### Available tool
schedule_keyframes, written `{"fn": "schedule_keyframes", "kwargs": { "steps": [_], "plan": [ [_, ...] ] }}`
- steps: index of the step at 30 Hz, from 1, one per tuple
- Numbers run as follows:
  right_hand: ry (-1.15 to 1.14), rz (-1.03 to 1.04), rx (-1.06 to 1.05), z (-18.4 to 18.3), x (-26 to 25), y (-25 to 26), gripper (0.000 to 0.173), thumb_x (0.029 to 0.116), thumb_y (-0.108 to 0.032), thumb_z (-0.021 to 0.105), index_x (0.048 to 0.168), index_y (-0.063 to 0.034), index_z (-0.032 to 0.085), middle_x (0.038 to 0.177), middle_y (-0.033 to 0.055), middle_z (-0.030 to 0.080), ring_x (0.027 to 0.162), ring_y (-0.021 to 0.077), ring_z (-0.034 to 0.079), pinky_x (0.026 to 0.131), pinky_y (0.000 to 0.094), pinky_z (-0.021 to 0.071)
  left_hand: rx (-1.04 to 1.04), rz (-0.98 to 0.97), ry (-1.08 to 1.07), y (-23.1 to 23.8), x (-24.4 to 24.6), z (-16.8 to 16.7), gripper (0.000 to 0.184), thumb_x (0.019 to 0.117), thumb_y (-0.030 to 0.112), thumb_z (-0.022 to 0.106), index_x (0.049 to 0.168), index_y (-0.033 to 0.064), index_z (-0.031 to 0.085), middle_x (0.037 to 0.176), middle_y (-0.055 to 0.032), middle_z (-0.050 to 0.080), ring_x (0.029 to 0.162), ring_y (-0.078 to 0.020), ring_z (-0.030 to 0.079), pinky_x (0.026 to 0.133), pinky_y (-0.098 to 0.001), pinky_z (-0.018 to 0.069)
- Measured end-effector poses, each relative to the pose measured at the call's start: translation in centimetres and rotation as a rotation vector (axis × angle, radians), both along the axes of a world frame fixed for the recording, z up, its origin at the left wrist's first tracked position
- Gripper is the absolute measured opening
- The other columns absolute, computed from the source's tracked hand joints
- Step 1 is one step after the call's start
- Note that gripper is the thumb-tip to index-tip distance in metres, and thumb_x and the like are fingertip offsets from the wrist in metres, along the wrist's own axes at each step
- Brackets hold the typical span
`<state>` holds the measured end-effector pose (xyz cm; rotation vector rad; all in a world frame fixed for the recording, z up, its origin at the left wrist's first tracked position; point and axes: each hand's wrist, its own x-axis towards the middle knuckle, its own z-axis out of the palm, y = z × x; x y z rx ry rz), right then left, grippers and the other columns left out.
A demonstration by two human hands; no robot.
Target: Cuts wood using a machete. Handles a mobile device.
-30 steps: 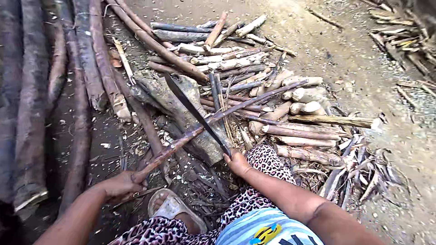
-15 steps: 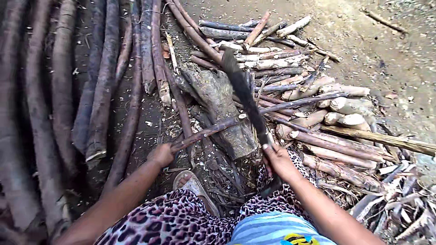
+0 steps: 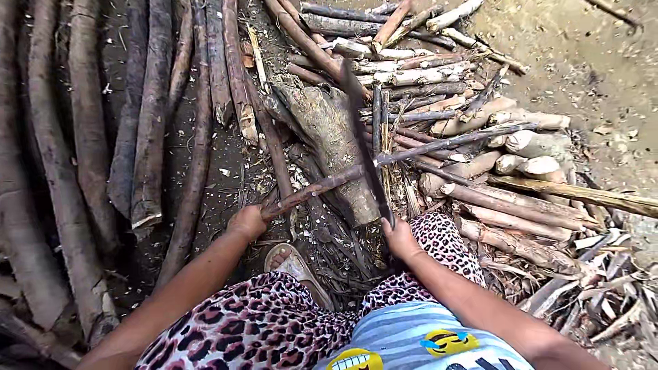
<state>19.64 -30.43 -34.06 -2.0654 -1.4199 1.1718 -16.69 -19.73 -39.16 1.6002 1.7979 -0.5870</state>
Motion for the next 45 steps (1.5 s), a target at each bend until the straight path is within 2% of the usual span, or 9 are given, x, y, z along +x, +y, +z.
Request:
{"fn": "schedule_keyframes", "kwargs": {
  "steps": [6,13,18,23,33,36,41,43,45],
  "plan": [
    [0.417,-0.113,-0.345,0.5,-0.8,1.7,0.031,0.1129,-0.029,0.042,0.1,-0.0034,0.053,0.059,0.0,0.045,0.042,0.0112,0.046,0.043,0.0275,0.0471,-0.177,-0.053,-0.247,1.8,-2.9,0.6,0.037,0.0924,0.016,0.079,0.121,-0.0043,0.067,0.111,-0.0265,0.069,0.106,-0.0402,0.066,0.097,-0.0616,0.0486],
    [0.676,-0.171,-0.375,-0.7,-0.1,0.5,0.031,0.1127,-0.023,0.041,0.09,-0.0059,0.052,0.052,-0.0027,0.045,0.038,0.0096,0.046,0.04,0.0257,0.0463,0.022,-0.035,-0.076,-0.2,-0.9,0.5,0.037,0.0968,0.015,0.07,0.131,0.0014,0.064,0.121,-0.0282,0.068,0.117,-0.0479,0.065,0.099,-0.0698,0.0468],
    [0.196,0.021,-0.279,6.0,-1.0,0.9,0.021,0.1083,-0.02,0.049,0.11,-0.0006,0.056,0.068,0.0029,0.052,0.049,0.012,0.054,0.052,0.0301,0.0529,0.177,-0.033,0.011,2.3,-0.6,2.9,0.038,0.0922,0.011,0.075,0.128,0.0035,0.066,0.114,-0.0318,0.069,0.11,-0.0541,0.066,0.089,-0.0746,0.049],
    [0.026,0.123,0.158,10.0,1.3,2.2,0.025,0.1055,-0.026,0.054,0.1,-0.003,0.062,0.063,0.001,0.054,0.051,0.0095,0.054,0.054,0.03,0.0511,-0.073,-0.056,-0.048,3.1,-1.1,-0.1,0.027,0.0924,0.016,0.075,0.1,-0.0078,0.067,0.098,-0.0287,0.069,0.096,-0.0452,0.068,0.084,-0.0665,0.0524],
    [0.241,0.126,1.324,20.9,-2.7,7.8,0.021,0.1087,-0.019,0.045,0.102,-0.0011,0.055,0.071,-0.0021,0.058,0.054,0.0065,0.058,0.047,0.029,0.0549,-0.135,0.002,-0.075,-1.5,1.2,0.6,0.035,0.0923,0.013,0.072,0.119,-0.0083,0.064,0.122,-0.0319,0.066,0.117,-0.0478,0.064,0.099,-0.0668,0.0482],
    [0.056,0.075,0.938,11.0,-2.7,4.4,0.022,0.1062,-0.02,0.046,0.102,0.0007,0.053,0.066,0.0028,0.051,0.05,0.012,0.052,0.046,0.0319,0.0495,-0.116,0.003,-0.066,-1.5,1.1,0.6,0.032,0.093,0.013,0.072,0.119,-0.0044,0.066,0.119,-0.0309,0.067,0.116,-0.0482,0.064,0.098,-0.0681,0.0484],
    [-0.172,0.191,-0.359,0.0,-2.4,0.3,0.038,0.111,-0.026,0.042,0.131,0.0038,0.055,0.111,0.022,0.066,0.104,0.0321,0.066,0.096,0.0487,0.0505,-0.117,0.001,-0.098,-2.0,1.0,0.6,0.038,0.0947,0.012,0.072,0.126,-0.0082,0.061,0.123,-0.0327,0.065,0.119,-0.0495,0.063,0.101,-0.0675,0.0467],
    [-0.105,0.152,-0.392,1.4,-2.4,0.9,0.034,0.111,-0.025,0.043,0.125,0.0028,0.056,0.102,0.0195,0.064,0.093,0.0289,0.066,0.088,0.0452,0.0523,-0.028,0.032,-0.123,-2.4,0.8,0.5,0.033,0.0956,0.01,0.069,0.125,-0.0044,0.064,0.121,-0.032,0.066,0.118,-0.0502,0.063,0.1,-0.0698,0.0458],
    [0.203,-0.01,-0.304,2.8,-2.1,0.9,0.026,0.112,-0.022,0.042,0.105,-0.002,0.056,0.067,0.0045,0.05,0.05,0.0137,0.051,0.049,0.0287,0.0487,0.102,0.056,-0.067,-1.9,0.3,1.2,0.032,0.0974,0.011,0.067,0.128,-0.0003,0.065,0.121,-0.0322,0.067,0.117,-0.052,0.064,0.098,-0.0719,0.0463]
  ]
}}
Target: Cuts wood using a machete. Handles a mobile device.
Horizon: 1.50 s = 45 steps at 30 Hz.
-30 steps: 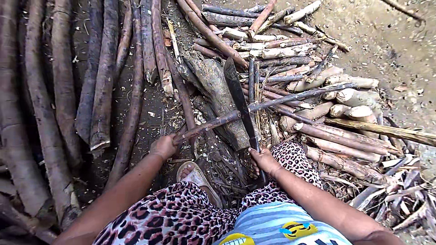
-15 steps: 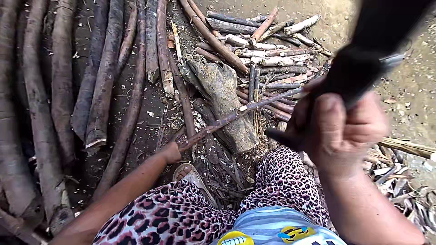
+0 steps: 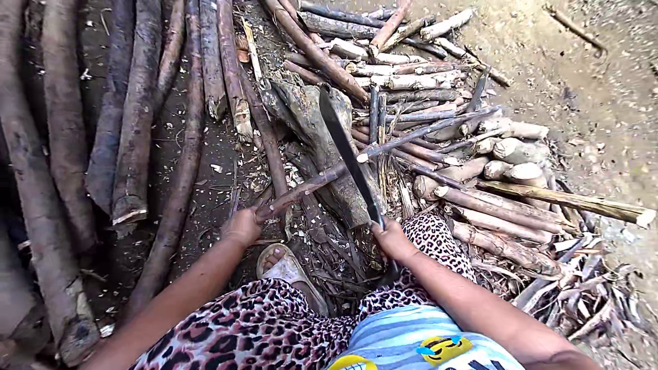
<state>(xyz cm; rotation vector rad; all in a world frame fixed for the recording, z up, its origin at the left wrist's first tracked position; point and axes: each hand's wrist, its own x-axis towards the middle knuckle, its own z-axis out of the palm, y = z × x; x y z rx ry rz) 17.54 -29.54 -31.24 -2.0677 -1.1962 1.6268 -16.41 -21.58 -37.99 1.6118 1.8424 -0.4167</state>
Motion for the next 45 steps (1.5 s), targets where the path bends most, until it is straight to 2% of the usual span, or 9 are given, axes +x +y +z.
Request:
{"fn": "schedule_keyframes", "kwargs": {
  "steps": [5,12,17,20,23,27,32,36,45],
  "plan": [
    [0.238,-0.198,0.095,3.9,1.3,-0.1,0.033,0.1136,-0.025,0.036,0.105,-0.0009,0.057,0.058,-0.0007,0.048,0.041,0.0086,0.048,0.042,0.024,0.0477,0.089,-0.087,0.019,1.1,-2.2,-1.0,0.049,0.0946,0.014,0.074,0.137,-0.0021,0.056,0.121,-0.0335,0.066,0.114,-0.0532,0.064,0.096,-0.0712,0.0492],
    [0.428,-0.091,1.006,15.2,3.6,4.0,0.028,0.111,-0.025,0.038,0.112,-0.0087,0.06,0.067,-0.0103,0.06,0.05,0.002,0.054,0.046,0.021,0.0511,0.015,-0.115,-0.004,0.5,0.8,-1.4,0.055,0.0961,0.004,0.067,0.146,-0.0023,0.047,0.133,-0.0335,0.06,0.128,-0.0522,0.057,0.106,-0.0683,0.0446],
    [0.415,-0.269,1.532,20.3,4.6,8.8,0.034,0.1075,-0.015,0.021,0.085,-0.0115,0.047,0.056,-0.0022,0.05,0.041,0.0134,0.052,0.04,0.0312,0.0527,0.015,-0.106,0.011,0.2,0.8,-2.1,0.056,0.0965,0.005,0.067,0.147,-0.0039,0.045,0.134,-0.0347,0.059,0.129,-0.053,0.056,0.107,-0.0682,0.0439],
    [0.154,-0.297,1.197,11.1,2.6,5.1,0.039,0.1123,-0.028,0.021,0.092,-0.0087,0.048,0.054,-0.0062,0.05,0.041,0.008,0.051,0.041,0.0288,0.0512,0.008,-0.106,-0.003,0.2,1.0,-1.9,0.057,0.0972,0.005,0.067,0.148,-0.0045,0.044,0.137,-0.0344,0.057,0.132,-0.0524,0.054,0.11,-0.0671,0.0421],
    [-0.058,-0.086,0.301,-1.4,1.8,-0.5,0.04,0.1122,-0.03,0.04,0.108,0.0049,0.059,0.071,0.0071,0.053,0.056,0.0164,0.053,0.059,0.037,0.0508,0.032,-0.081,-0.022,0.5,0.6,-1.3,0.055,0.0946,0.002,0.07,0.144,-0.0046,0.048,0.135,-0.0356,0.058,0.129,-0.0546,0.054,0.106,-0.0704,0.0429],
    [0.194,-0.144,-0.144,-2.3,1.0,0.0,0.032,0.1128,-0.03,0.042,0.096,-0.0041,0.054,0.057,-0.0003,0.045,0.04,0.011,0.046,0.042,0.0271,0.0472,-0.022,-0.164,-0.042,1.5,-1.7,-1.8,0.051,0.093,0.007,0.074,0.14,-0.0024,0.056,0.13,-0.0303,0.063,0.123,-0.0501,0.061,0.103,-0.0685,0.046],
    [0.103,-0.053,0.008,-4.9,3.1,0.9,0.03,0.1114,-0.026,0.047,0.097,-0.0019,0.057,0.059,-0.0001,0.047,0.044,0.0096,0.048,0.046,0.0256,0.0479,-0.074,-0.147,-0.111,1.3,-0.6,-2.2,0.042,0.0966,0.026,0.075,0.128,0.0002,0.063,0.113,-0.0259,0.07,0.11,-0.0447,0.067,0.097,-0.0671,0.0493],
    [-0.352,0.19,0.099,-3.7,1.0,2.1,0.04,0.1091,-0.026,0.05,0.13,0.0079,0.056,0.108,0.0252,0.068,0.105,0.0347,0.068,0.099,0.0489,0.0506,-0.247,-0.104,-0.259,0.4,1.5,-2.1,0.04,0.1006,0.03,0.071,0.118,-0.0056,0.065,0.108,-0.0266,0.068,0.102,-0.0392,0.067,0.095,-0.0605,0.0499],
    [-0.046,0.142,0.7,6.0,2.5,2.3,0.027,0.1071,-0.022,0.049,0.105,0.0009,0.063,0.064,0.001,0.054,0.049,0.0083,0.053,0.05,0.0275,0.0499,-0.196,-0.083,-0.187,1.9,-0.2,-3.9,0.025,0.0942,0.01,0.075,0.111,-0.0064,0.067,0.103,-0.0275,0.069,0.099,-0.0428,0.067,0.09,-0.0631,0.0506]
  ]
}}
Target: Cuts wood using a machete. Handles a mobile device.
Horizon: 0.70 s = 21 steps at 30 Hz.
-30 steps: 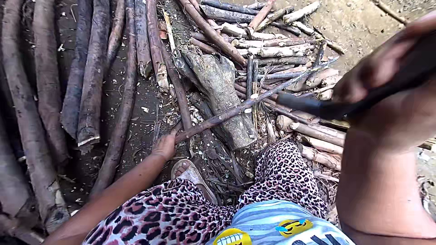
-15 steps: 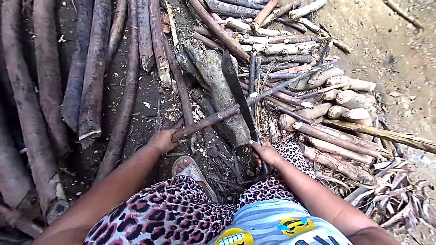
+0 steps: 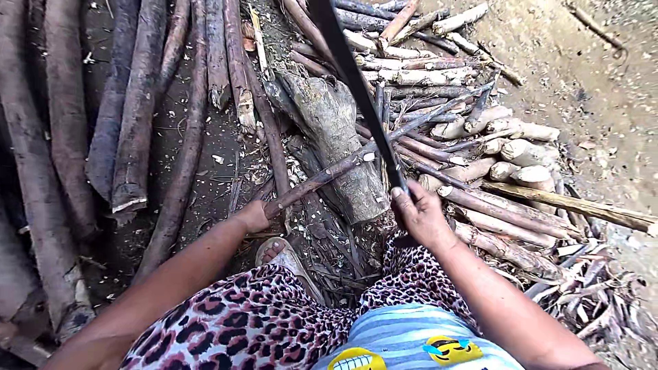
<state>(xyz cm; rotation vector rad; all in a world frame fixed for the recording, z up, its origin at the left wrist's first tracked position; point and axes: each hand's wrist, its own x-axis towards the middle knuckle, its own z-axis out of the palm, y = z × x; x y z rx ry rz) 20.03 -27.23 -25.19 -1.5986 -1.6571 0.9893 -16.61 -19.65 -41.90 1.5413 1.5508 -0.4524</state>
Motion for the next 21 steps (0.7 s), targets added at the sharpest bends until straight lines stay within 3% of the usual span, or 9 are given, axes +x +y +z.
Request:
{"fn": "schedule_keyframes", "kwargs": {
  "steps": [2,5,8,11,13,15,16,19,21],
  "plan": [
    [0.155,0.077,0.318,5.0,-1.1,1.2,0.024,0.1077,-0.019,0.048,0.107,0.0021,0.06,0.067,-0.0016,0.056,0.052,0.0038,0.053,0.048,0.0227,0.0506,0.005,-0.013,0.018,0.2,-0.1,-0.1,0.026,0.0934,0.011,0.075,0.112,-0.0055,0.067,0.105,-0.0274,0.069,0.101,-0.0431,0.067,0.091,-0.0645,0.0505],
    [0.254,0.056,0.769,11.1,-3.2,4.5,0.027,0.1093,-0.022,0.045,0.101,0.0008,0.056,0.071,-0.0002,0.058,0.055,0.0071,0.058,0.048,0.0296,0.0544,-0.014,-0.013,0.039,-0.1,0.5,1.0,0.03,0.0939,0.011,0.074,0.119,-0.004,0.066,0.111,-0.0279,0.069,0.107,-0.0437,0.066,0.094,-0.0645,0.0495],
    [0.282,-0.053,0.926,10.6,-4.5,6.4,0.025,0.1081,-0.021,0.043,0.099,0.0009,0.051,0.068,-0.0005,0.055,0.052,0.0085,0.056,0.044,0.0319,0.0539,0.005,-0.004,0.03,-0.8,0.7,0.9,0.029,0.094,0.011,0.074,0.117,-0.0038,0.067,0.11,-0.028,0.069,0.106,-0.0441,0.067,0.094,-0.065,0.05],
    [-0.15,-0.123,0.379,-0.7,-3.1,1.6,0.027,0.1065,-0.021,0.045,0.104,0.0048,0.053,0.066,0.0087,0.053,0.053,0.0195,0.055,0.05,0.038,0.0507,0.007,0.009,0.036,-0.7,0.8,1.3,0.029,0.0938,0.01,0.075,0.117,-0.005,0.066,0.109,-0.0289,0.069,0.106,-0.0456,0.067,0.093,-0.0653,0.0501],
    [-0.358,-0.066,-0.28,-8.0,-2.1,-1.7,0.037,0.1097,-0.026,0.045,0.122,0.0073,0.057,0.092,0.0234,0.067,0.086,0.0357,0.07,0.082,0.0526,0.0561,0.012,0.001,0.036,-0.4,0.6,1.5,0.027,0.0931,0.009,0.075,0.114,-0.0051,0.066,0.107,-0.0287,0.069,0.103,-0.0454,0.067,0.091,-0.065,0.0506],
    [-0.337,-0.042,-0.636,-10.6,-2.1,-2.0,0.039,0.1112,-0.027,0.042,0.128,0.0057,0.056,0.107,0.0238,0.067,0.102,0.0332,0.067,0.095,0.0491,0.0512,0.018,-0.024,0.025,0.1,0.6,2.1,0.028,0.0945,0.01,0.074,0.117,-0.0046,0.065,0.11,-0.0285,0.068,0.107,-0.0452,0.066,0.095,-0.0653,0.0495],
    [-0.273,-0.052,-0.69,-10.6,-2.1,-2.1,0.037,0.1117,-0.026,0.042,0.124,0.0054,0.057,0.101,0.0214,0.065,0.094,0.0299,0.066,0.089,0.046,0.0519,0.027,-0.031,0.021,-0.3,0.6,2.1,0.029,0.0946,0.011,0.075,0.118,-0.0038,0.066,0.11,-0.0283,0.069,0.108,-0.0453,0.067,0.095,-0.066,0.0493],
    [0.056,-0.18,-0.683,-9.8,-1.3,-2.1,0.031,0.1131,-0.026,0.04,0.109,0.0006,0.056,0.066,0.0043,0.05,0.048,0.0137,0.052,0.05,0.0301,0.0509,0.115,0.004,0.052,-0.9,1.3,2.5,0.031,0.0955,0.011,0.073,0.122,-0.0019,0.065,0.114,-0.0297,0.069,0.11,-0.0484,0.066,0.095,-0.0697,0.0482],
    [0.186,-0.255,-0.66,-8.6,-1.2,-2.1,0.031,0.113,-0.026,0.041,0.108,0.0002,0.057,0.062,0.002,0.049,0.044,0.0119,0.05,0.046,0.0283,0.05,0.19,0.012,0.154,-0.5,1.3,3.1,0.033,0.0944,0.011,0.072,0.124,-0.0009,0.064,0.116,-0.0307,0.068,0.112,-0.0511,0.066,0.092,-0.072,0.0488]
  ]
}}
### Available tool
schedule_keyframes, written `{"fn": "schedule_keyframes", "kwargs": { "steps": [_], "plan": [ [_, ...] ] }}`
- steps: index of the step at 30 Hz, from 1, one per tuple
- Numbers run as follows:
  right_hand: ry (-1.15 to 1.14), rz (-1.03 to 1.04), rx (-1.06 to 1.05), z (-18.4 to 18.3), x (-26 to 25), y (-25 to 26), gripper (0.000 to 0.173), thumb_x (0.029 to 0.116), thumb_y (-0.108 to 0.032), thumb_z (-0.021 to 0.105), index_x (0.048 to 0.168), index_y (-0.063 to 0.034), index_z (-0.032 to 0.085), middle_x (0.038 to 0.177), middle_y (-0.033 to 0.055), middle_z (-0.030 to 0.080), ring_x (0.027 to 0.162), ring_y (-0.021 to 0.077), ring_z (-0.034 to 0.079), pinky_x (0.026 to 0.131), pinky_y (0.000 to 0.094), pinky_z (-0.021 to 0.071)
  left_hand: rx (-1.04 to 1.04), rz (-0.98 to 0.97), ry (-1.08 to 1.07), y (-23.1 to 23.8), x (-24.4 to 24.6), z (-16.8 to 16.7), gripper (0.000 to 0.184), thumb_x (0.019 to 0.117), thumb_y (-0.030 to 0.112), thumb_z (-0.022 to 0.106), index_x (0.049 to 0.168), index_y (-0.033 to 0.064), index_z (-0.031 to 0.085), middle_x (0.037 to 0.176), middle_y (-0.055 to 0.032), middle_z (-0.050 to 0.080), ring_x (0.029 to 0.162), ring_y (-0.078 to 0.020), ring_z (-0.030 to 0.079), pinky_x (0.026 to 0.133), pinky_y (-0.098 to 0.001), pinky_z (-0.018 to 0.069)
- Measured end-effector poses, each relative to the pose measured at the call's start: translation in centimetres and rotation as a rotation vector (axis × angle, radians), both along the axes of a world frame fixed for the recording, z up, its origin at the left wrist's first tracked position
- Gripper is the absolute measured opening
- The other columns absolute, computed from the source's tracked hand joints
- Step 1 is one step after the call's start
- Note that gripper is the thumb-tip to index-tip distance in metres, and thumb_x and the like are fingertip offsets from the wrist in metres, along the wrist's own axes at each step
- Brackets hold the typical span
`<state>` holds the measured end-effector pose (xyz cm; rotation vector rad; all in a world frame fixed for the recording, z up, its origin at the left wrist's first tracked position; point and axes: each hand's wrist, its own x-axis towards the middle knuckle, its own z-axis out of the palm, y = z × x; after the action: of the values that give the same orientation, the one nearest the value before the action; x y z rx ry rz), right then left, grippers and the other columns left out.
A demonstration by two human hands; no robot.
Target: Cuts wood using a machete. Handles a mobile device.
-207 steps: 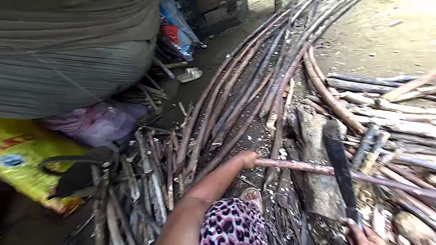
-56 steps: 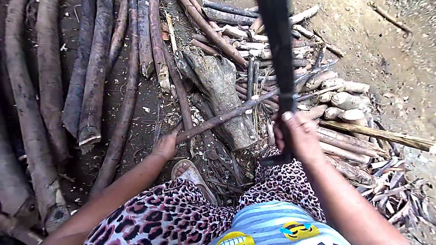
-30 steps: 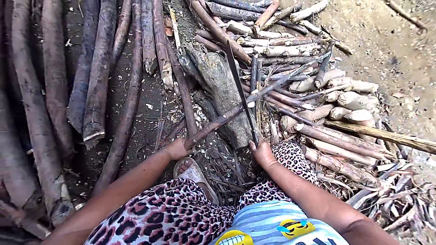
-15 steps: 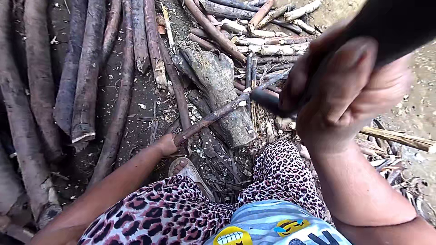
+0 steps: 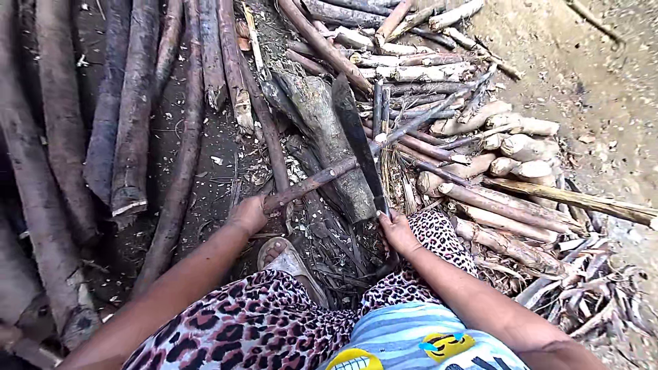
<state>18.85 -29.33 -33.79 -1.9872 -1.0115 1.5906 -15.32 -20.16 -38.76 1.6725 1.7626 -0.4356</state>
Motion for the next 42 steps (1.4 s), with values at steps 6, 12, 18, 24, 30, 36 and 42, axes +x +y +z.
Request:
{"fn": "schedule_keyframes", "kwargs": {
  "steps": [6,12,18,24,30,36,42],
  "plan": [
    [-0.035,0.0,0.475,8.0,1.4,2.2,0.029,0.1114,-0.021,0.041,0.108,0.0011,0.06,0.063,-0.0017,0.054,0.047,0.0054,0.052,0.049,0.0238,0.0507,0.061,-0.019,0.069,0.6,0.0,0.5,0.044,0.0921,0.006,0.073,0.133,-0.0005,0.06,0.122,-0.0319,0.067,0.115,-0.0531,0.064,0.095,-0.0734,0.0476],
    [0.119,-0.057,1.371,21.3,1.9,6.8,0.02,0.1098,-0.015,0.036,0.101,-0.0085,0.053,0.066,-0.0079,0.057,0.053,0.0082,0.057,0.049,0.0301,0.0556,0.147,-0.044,0.125,1.4,0.7,1.7,0.037,0.0933,0.006,0.073,0.128,-0.0013,0.062,0.119,-0.0325,0.067,0.113,-0.0554,0.064,0.092,-0.0738,0.0487],
    [-0.389,-0.008,1.013,9.7,0.0,3.7,0.029,0.1084,-0.02,0.041,0.111,0.0059,0.052,0.069,0.0068,0.054,0.055,0.0173,0.056,0.053,0.0375,0.0529,0.167,-0.042,0.147,1.5,1.0,1.9,0.044,0.0913,0.005,0.074,0.133,0.0012,0.061,0.118,-0.033,0.068,0.113,-0.0554,0.064,0.091,-0.0735,0.0491],
    [-0.293,0.221,-0.121,-0.4,0.1,0.9,0.036,0.1117,-0.026,0.043,0.123,0.005,0.058,0.096,0.0192,0.064,0.086,0.0282,0.066,0.083,0.0446,0.0538,0.093,-0.122,0.002,2.1,-0.3,2.1,0.037,0.0914,0.012,0.077,0.123,-0.0004,0.064,0.108,-0.0313,0.069,0.104,-0.0532,0.067,0.087,-0.0739,0.0494],
    [0.198,-0.109,-0.013,0.5,1.9,0.6,0.024,0.1126,-0.019,0.042,0.109,0.0022,0.054,0.062,0.0014,0.055,0.047,0.0111,0.058,0.052,0.0273,0.0573,-0.138,-0.168,-0.118,4.1,-1.9,2.1,0.016,0.0875,0.006,0.081,0.096,-0.0019,0.07,0.089,-0.0219,0.069,0.086,-0.0384,0.068,0.08,-0.0626,0.0524],
    [-0.016,0.013,0.544,9.4,2.6,2.0,0.016,0.1064,-0.012,0.052,0.111,0.0017,0.06,0.065,-0.0023,0.057,0.05,0.0028,0.055,0.051,0.0204,0.0518,-0.112,-0.212,0.012,4.9,-1.6,3.0,0.017,0.0914,0.013,0.079,0.087,0.0006,0.069,0.082,-0.0203,0.068,0.083,-0.0393,0.067,0.076,-0.0638,0.0518],
    [0.009,-0.098,1.513,21.3,2.7,7.7,0.01,0.1055,-0.008,0.045,0.103,-0.0021,0.052,0.069,-0.0056,0.06,0.056,0.0104,0.063,0.053,0.0346,0.062,-0.147,-0.188,0.006,4.5,-1.3,2.8,0.015,0.0922,0.009,0.077,0.09,-0.0025,0.068,0.087,-0.0236,0.068,0.088,-0.0414,0.067,0.081,-0.0661,0.0505]
  ]
}}
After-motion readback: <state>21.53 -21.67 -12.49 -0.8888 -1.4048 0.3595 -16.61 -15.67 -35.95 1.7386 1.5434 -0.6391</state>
